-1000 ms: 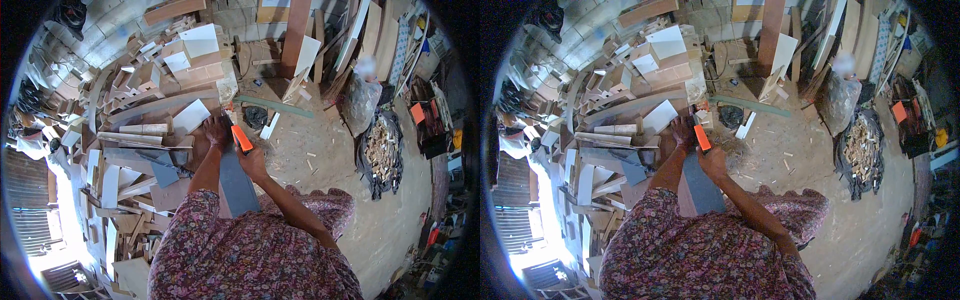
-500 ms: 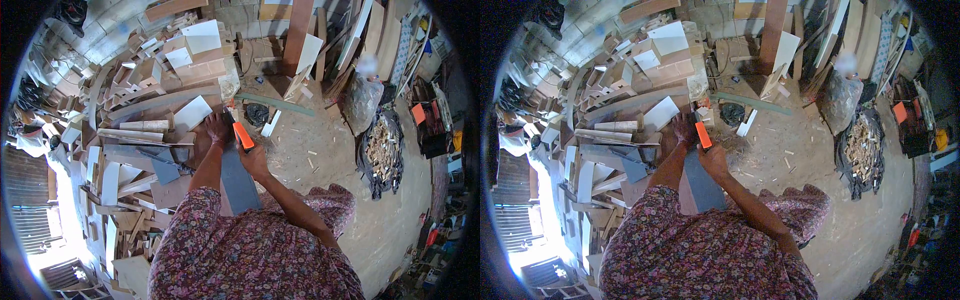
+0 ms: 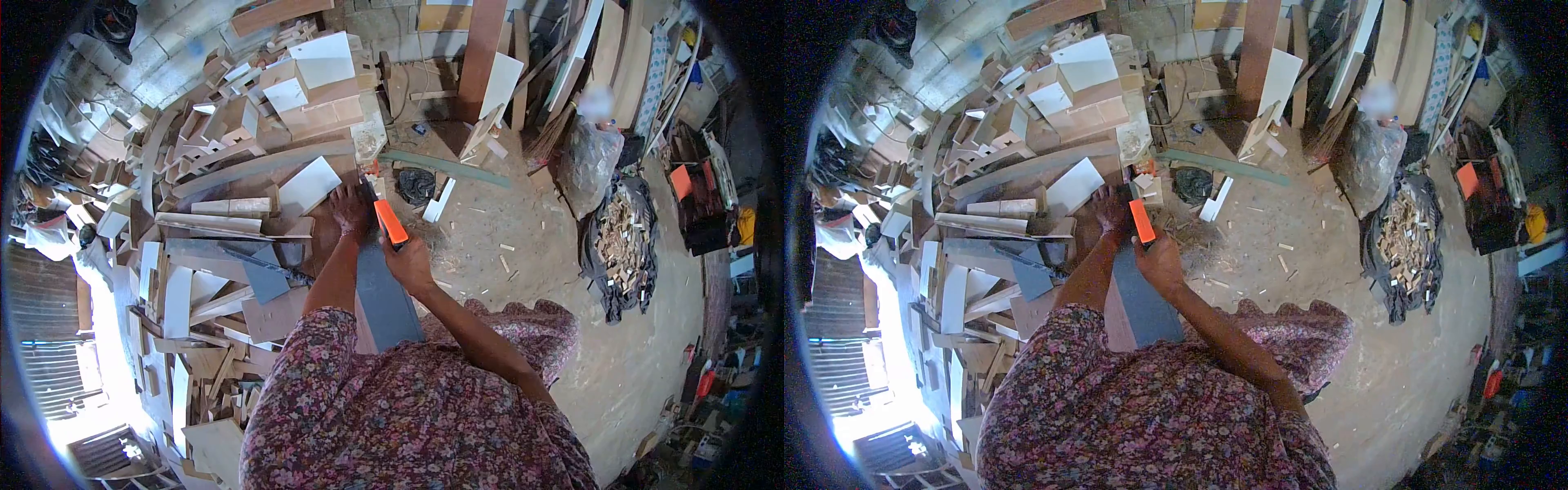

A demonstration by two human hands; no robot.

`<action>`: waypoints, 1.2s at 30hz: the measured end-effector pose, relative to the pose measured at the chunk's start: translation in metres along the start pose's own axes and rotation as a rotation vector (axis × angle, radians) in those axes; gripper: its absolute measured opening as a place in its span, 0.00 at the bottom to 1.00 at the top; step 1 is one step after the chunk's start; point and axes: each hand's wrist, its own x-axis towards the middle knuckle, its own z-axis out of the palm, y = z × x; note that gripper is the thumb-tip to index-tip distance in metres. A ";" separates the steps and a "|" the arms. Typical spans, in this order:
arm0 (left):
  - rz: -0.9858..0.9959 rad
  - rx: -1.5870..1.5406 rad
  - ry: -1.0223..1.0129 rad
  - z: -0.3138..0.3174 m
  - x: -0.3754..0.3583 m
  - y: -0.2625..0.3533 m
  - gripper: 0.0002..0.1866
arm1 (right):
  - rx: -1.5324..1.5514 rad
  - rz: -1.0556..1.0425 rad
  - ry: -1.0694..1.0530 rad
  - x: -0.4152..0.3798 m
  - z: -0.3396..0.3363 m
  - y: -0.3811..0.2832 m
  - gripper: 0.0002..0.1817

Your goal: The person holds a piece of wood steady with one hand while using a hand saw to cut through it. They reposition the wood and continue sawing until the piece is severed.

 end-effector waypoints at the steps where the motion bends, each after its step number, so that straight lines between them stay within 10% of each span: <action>1: 0.003 0.003 -0.002 -0.003 0.001 0.000 0.16 | -0.018 -0.015 0.000 0.000 0.001 0.001 0.15; 36: -0.032 -0.051 -0.069 0.003 0.003 -0.002 0.20 | 0.012 -0.046 0.025 0.000 -0.001 0.001 0.14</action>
